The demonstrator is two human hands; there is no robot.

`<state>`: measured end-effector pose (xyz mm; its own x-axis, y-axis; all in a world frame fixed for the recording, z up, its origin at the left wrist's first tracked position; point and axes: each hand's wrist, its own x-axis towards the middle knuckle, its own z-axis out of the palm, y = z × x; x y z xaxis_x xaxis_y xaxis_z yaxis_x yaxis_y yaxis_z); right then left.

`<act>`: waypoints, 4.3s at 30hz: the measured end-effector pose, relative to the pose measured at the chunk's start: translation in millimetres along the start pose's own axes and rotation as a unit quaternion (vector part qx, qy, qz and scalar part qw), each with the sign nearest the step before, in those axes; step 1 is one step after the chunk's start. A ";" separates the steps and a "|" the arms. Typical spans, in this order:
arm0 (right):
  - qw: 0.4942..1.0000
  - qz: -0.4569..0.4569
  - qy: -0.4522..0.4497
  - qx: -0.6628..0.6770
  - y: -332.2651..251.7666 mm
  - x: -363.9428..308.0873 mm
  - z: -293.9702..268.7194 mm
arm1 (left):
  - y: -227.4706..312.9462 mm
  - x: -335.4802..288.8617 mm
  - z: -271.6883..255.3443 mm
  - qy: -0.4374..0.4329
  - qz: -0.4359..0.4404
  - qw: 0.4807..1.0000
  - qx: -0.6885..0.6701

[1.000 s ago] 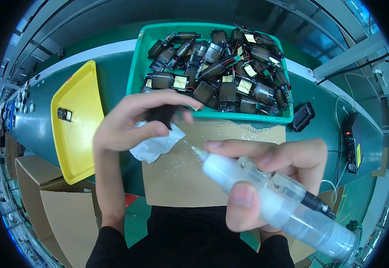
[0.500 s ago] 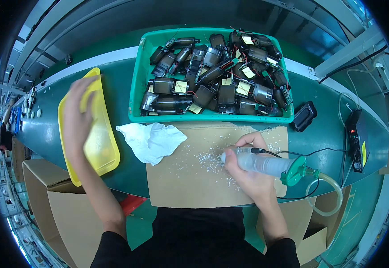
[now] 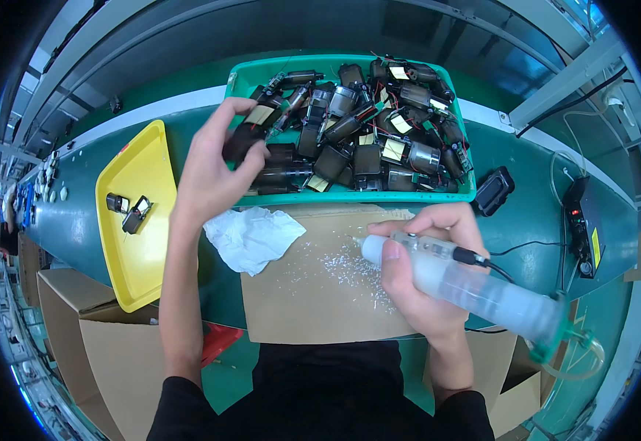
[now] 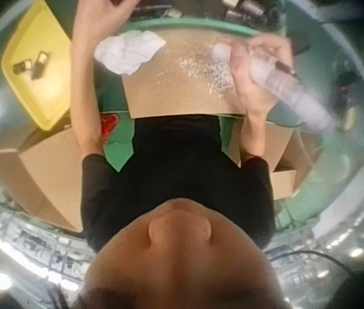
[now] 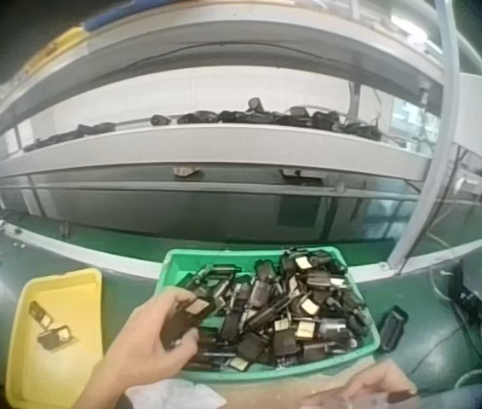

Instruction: The person repeatedly picks small black electronic components from a green tray, applies a clear liquid from a syringe-like dispenser to the component, and places the treated item into a yellow tray. The process is repeated for multiple units throughout the clip.

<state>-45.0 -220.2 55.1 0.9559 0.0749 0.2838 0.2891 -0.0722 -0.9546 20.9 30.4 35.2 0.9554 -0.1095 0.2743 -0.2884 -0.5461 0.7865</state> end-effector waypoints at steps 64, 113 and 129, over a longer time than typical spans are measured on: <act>0.999 -0.025 -0.033 -0.003 -32.2 -0.7 40.2 | 8.4 -33.9 44.0 -0.231 -0.034 0.760 -0.606; 1.000 -0.009 0.001 -0.026 -39.7 -8.0 49.4 | -0.4 -35.9 40.9 -0.268 0.045 0.735 -0.622; 1.000 -0.001 0.008 -0.026 -39.7 -9.8 48.6 | -0.9 -35.9 42.9 -0.272 0.058 0.733 -0.621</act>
<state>-68.3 -169.7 85.8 0.9559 0.0583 0.2879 0.2931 -0.1233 -0.9481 -10.4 -0.9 0.9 0.7066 -0.5945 0.3839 0.1173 0.6333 0.7650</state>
